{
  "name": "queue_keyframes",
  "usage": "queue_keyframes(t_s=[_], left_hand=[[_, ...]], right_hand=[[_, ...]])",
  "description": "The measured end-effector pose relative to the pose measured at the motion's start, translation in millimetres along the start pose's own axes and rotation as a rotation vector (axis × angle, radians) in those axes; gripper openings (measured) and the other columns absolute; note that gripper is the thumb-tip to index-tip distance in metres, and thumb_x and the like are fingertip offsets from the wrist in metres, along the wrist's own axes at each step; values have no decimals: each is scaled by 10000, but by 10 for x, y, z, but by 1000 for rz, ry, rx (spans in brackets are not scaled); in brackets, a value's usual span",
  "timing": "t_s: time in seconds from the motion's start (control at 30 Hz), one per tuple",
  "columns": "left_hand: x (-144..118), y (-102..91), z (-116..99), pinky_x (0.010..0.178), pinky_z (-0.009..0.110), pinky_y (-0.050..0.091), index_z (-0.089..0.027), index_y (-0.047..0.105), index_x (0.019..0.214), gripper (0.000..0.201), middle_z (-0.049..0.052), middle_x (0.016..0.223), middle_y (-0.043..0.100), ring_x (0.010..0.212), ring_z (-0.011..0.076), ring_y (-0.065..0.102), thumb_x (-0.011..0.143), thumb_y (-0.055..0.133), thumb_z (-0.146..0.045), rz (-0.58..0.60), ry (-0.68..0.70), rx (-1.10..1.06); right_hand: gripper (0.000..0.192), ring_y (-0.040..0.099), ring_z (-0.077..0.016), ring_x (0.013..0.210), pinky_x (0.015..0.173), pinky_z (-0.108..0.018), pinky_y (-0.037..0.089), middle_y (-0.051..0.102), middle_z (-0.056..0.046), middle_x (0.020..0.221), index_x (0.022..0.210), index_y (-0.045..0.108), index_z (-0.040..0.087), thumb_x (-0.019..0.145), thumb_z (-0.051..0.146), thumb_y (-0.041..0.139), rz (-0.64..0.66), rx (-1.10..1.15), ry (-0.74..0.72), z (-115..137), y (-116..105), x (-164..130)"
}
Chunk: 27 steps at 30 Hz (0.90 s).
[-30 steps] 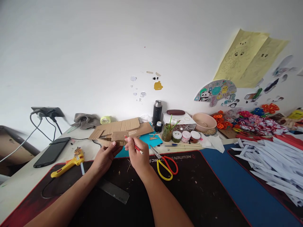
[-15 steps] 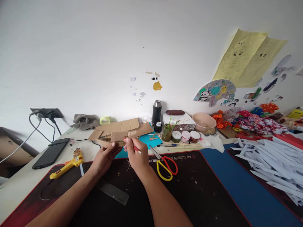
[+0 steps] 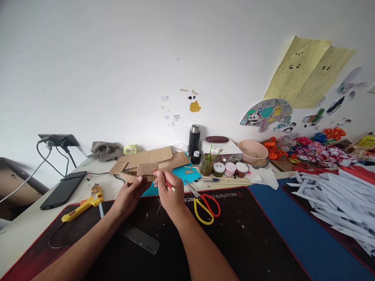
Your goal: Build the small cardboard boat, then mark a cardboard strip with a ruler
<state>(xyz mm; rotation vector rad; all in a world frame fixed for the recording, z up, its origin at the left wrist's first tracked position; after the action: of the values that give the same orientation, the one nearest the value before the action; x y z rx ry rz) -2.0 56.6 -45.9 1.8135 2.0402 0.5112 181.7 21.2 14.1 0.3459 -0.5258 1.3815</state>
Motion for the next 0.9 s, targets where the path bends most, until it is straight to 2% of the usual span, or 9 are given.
queue_keyframes(t_s=[0.27,0.47,0.67,0.9], left_hand=[[-21,26,-17,1075,534,664,-184,802,1252,720,154,1345,829,1296,399,762,667,1093,-488,28,1,23],[-22,21,-6,1089,542,656,-177,789,1255,683,156,1343,831,1315,406,757,714,1070,-485,47,5,35],[-38,35,-20,1067,502,656,-155,791,1248,684,178,1360,826,1308,394,762,722,1071,-492,70,10,43],[-69,82,-54,1080,549,655,-158,807,1200,658,180,1289,851,1278,421,781,702,1082,-490,91,11,51]], right_hand=[[496,805,-196,667,625,-273,608,810,-59,780,1014,823,223,1184,576,518,31,2,-14,19,5,1],[484,803,-190,668,621,-266,601,812,-58,784,1019,819,221,1191,549,508,52,-23,-31,42,20,-13],[462,800,-187,668,643,-274,613,821,-61,810,963,792,222,1189,521,522,89,-4,-69,72,36,-23],[469,807,-188,688,685,-288,615,828,-52,817,959,785,239,1195,536,509,110,-40,-80,86,45,-26]])
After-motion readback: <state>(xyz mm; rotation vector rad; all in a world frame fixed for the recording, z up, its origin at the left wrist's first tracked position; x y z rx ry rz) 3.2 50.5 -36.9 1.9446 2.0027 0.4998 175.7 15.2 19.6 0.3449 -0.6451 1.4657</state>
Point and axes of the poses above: each hand's wrist, its own x-axis towards the middle knuckle, its own y-axis out of the palm, z = x × y, the point moved 2 cm from there along x, towards the middle knuckle
